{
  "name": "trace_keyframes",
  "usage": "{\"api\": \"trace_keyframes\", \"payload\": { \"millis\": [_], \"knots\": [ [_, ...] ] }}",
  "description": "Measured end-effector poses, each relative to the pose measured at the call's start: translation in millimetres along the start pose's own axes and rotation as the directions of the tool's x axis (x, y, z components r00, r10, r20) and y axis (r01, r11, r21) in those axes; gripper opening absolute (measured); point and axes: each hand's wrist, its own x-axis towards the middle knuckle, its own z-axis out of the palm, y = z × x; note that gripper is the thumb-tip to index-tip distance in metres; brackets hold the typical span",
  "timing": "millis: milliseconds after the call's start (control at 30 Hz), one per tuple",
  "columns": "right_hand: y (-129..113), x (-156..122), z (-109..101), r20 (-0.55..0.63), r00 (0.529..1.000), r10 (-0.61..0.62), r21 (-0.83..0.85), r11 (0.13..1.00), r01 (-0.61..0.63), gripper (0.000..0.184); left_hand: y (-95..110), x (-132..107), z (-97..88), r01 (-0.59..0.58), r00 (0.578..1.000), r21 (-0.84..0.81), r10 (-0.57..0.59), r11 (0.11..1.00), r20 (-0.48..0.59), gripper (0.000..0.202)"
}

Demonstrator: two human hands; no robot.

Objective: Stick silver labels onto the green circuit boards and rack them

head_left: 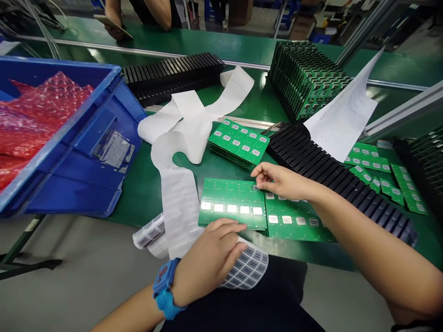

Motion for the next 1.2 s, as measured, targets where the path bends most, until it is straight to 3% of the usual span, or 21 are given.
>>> {"api": "trace_keyframes", "payload": {
  "millis": [133,233,333,400,467,567,667,733,767,867,1033,1133,1200],
  "knots": [
    [1,-1,2,-0.015,1.000,-0.026,-0.103,0.994,0.024,0.015,-3,1,1.9,0.020,1.000,-0.049,-0.020,0.999,0.002,0.021],
    [1,-7,10,-0.121,0.984,-0.130,-0.295,0.951,0.089,0.011,-2,3,2.2,0.028,0.999,-0.106,-0.031,0.994,-0.024,0.020],
    [-6,-23,26,-0.321,0.900,-0.295,-0.480,0.870,0.114,0.004,-2,3,2.9,0.085,0.988,-0.171,-0.106,0.981,-0.116,0.024],
    [-15,-38,39,-0.416,0.841,-0.344,-0.445,0.884,0.142,0.003,-4,3,4.8,0.155,0.958,-0.183,-0.193,0.971,-0.212,0.029],
    [-26,-52,51,-0.380,0.878,-0.292,-0.273,0.942,0.195,0.007,-7,2,7.0,0.189,0.916,-0.169,-0.235,0.967,-0.324,0.034],
    [-38,-64,65,-0.185,0.967,-0.174,0.000,0.984,0.177,0.016,-12,-1,8.6,0.148,0.871,-0.142,-0.197,0.979,-0.451,0.036],
    [-44,-64,73,-0.160,0.982,-0.097,0.112,0.987,0.116,0.011,-15,-3,6.1,0.112,0.870,-0.215,-0.200,0.970,-0.451,0.027],
    [-47,-62,76,-0.185,0.978,-0.093,0.119,0.986,0.116,0.009,-16,-4,3.3,0.070,0.892,-0.330,-0.207,0.941,-0.402,0.013],
    [-48,-62,76,-0.195,0.975,-0.108,0.103,0.986,0.130,0.009,-16,-4,2.1,0.037,0.899,-0.380,-0.197,0.924,-0.392,0.017],
    [-51,-61,78,-0.219,0.962,-0.161,0.005,0.986,0.167,0.012,-14,-3,-0.1,-0.031,0.878,-0.442,-0.187,0.896,-0.441,0.015],
    [-50,-62,82,-0.237,0.949,-0.209,-0.069,0.978,0.198,0.013,-14,-1,-1.8,0.039,0.823,-0.506,-0.315,0.862,-0.473,0.008],
    [-49,-63,81,-0.246,0.955,-0.168,-0.023,0.986,0.168,0.029,-16,-1,-3.6,0.028,0.825,-0.514,-0.311,0.857,-0.473,0.006],
    [-50,-63,78,-0.245,0.954,-0.172,-0.027,0.985,0.171,0.021,-17,-2,-4.5,0.035,0.832,-0.505,-0.305,0.863,-0.463,0.006]
  ]
}}
